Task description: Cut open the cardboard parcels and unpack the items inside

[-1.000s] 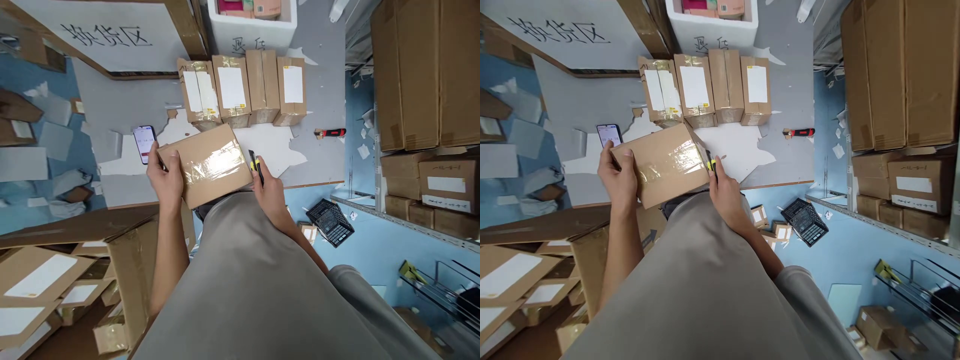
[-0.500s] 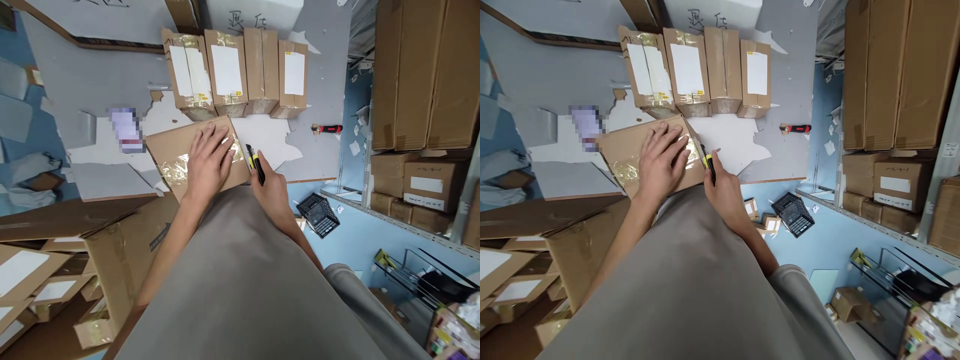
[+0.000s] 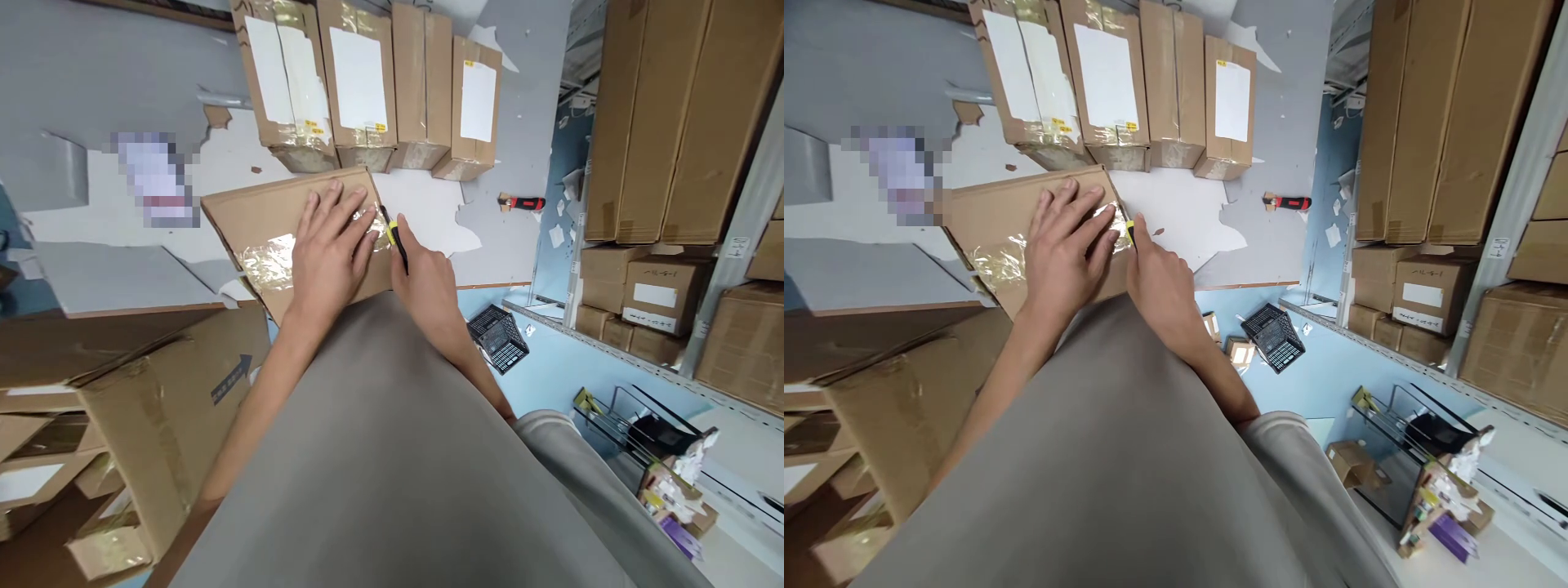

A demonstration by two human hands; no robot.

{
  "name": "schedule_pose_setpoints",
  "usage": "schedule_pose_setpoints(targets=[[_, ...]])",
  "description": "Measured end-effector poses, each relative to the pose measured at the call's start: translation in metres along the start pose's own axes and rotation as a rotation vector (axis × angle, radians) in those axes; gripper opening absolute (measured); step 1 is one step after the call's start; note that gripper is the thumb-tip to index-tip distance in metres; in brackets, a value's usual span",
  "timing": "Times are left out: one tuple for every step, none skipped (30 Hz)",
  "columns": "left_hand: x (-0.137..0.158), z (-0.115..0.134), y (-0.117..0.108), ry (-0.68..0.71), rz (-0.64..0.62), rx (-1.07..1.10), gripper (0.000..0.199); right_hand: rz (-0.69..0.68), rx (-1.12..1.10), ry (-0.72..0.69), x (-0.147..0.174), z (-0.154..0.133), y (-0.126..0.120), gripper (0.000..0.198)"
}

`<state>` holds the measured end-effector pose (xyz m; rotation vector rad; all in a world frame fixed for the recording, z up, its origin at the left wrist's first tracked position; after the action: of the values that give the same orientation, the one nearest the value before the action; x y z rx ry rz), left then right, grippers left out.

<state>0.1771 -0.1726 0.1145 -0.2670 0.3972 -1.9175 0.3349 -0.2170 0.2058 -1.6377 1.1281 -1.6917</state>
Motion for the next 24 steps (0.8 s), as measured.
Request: schedule_pose_setpoints(targets=[[0.0, 0.0, 0.0, 0.005, -0.01, -0.007, 0.049, 0.002, 0.009, 0.003, 0.001, -0.001, -0.001, 0.065], [0.001, 0.0, -0.001, 0.011, -0.017, -0.009, 0.049, 0.005, 0.016, 0.003, 0.001, -0.002, -0.002, 0.064], [0.001, 0.001, -0.001, 0.018, -0.021, -0.007, 0.047, 0.005, 0.026, 0.004, 0.002, -0.003, -0.002, 0.064], [0.001, 0.001, -0.002, 0.024, -0.022, -0.005, 0.045, 0.002, 0.037, 0.005, 0.002, -0.004, -0.002, 0.064], [0.001, 0.001, -0.002, 0.03, -0.019, -0.003, 0.043, -0.003, 0.048, 0.007, 0.001, -0.005, -0.002, 0.064], [0.001, 0.001, -0.002, 0.034, -0.013, -0.001, 0.042, -0.009, 0.057, 0.01, -0.001, -0.005, 0.0, 0.064], [0.001, 0.001, -0.001, 0.036, -0.005, 0.004, 0.041, -0.01, 0.062, 0.011, -0.003, -0.006, 0.002, 0.064], [0.001, 0.001, -0.001, 0.035, 0.001, 0.011, 0.041, -0.006, 0.062, 0.008, -0.006, -0.007, 0.005, 0.065], [0.0, 0.001, 0.0, 0.029, 0.006, 0.024, 0.043, 0.006, 0.057, 0.001, -0.01, -0.008, 0.008, 0.065], [0.0, 0.0, 0.0, 0.02, 0.009, 0.04, 0.044, 0.025, 0.048, -0.009, -0.013, -0.01, 0.01, 0.066], [-0.001, 0.0, 0.0, 0.01, 0.008, 0.057, 0.046, 0.044, 0.042, -0.017, -0.015, -0.012, 0.012, 0.067], [-0.002, -0.001, 0.0, -0.001, 0.005, 0.072, 0.047, 0.055, 0.042, -0.02, -0.016, -0.013, 0.012, 0.068], [-0.002, -0.001, 0.0, -0.012, 0.003, 0.084, 0.048, 0.054, 0.05, -0.017, -0.015, -0.015, 0.011, 0.068], [-0.003, -0.002, 0.0, -0.02, 0.002, 0.088, 0.049, 0.039, 0.068, -0.008, -0.012, -0.017, 0.009, 0.067], [-0.003, -0.002, 0.0, -0.024, 0.003, 0.081, 0.05, 0.012, 0.094, 0.007, -0.007, -0.018, 0.005, 0.066], [-0.004, -0.002, 0.0, -0.025, 0.004, 0.068, 0.05, -0.024, 0.128, 0.025, -0.001, -0.019, 0.001, 0.064], [-0.004, -0.002, 0.0, -0.023, 0.006, 0.053, 0.049, -0.063, 0.166, 0.044, 0.006, -0.019, -0.003, 0.064], [-0.004, -0.002, 0.001, -0.019, 0.003, 0.039, 0.049, -0.096, 0.2, 0.061, 0.013, -0.018, -0.006, 0.064], [-0.004, -0.002, 0.002, -0.017, -0.002, 0.035, 0.049, -0.117, 0.226, 0.073, 0.02, -0.018, -0.009, 0.066], [-0.004, -0.002, 0.003, -0.02, -0.01, 0.041, 0.05, -0.123, 0.241, 0.076, 0.026, -0.017, -0.011, 0.066], [-0.003, -0.002, 0.004, -0.026, -0.019, 0.058, 0.051, -0.115, 0.242, 0.07, 0.031, -0.016, -0.012, 0.066], [-0.003, -0.002, 0.005, -0.034, -0.025, 0.079, 0.052, -0.098, 0.234, 0.06, 0.035, -0.014, -0.012, 0.065], [-0.002, -0.001, 0.006, -0.043, -0.029, 0.099, 0.054, -0.082, 0.222, 0.05, 0.038, -0.013, -0.012, 0.063], [-0.002, -0.001, 0.007, -0.048, -0.029, 0.113, 0.056, -0.072, 0.212, 0.047, 0.04, -0.012, -0.011, 0.062]])
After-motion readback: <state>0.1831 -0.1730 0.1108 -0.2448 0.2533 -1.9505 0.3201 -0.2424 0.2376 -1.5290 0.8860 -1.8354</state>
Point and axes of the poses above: each hand's wrist, its own x-axis away from the middle knuckle, its own y-axis out of the palm, z = x × y, the point moved 1 cm from there along -x, towards the middle knuckle, and after that the axes turned 13 degrees about x, right-handed, at the moved point
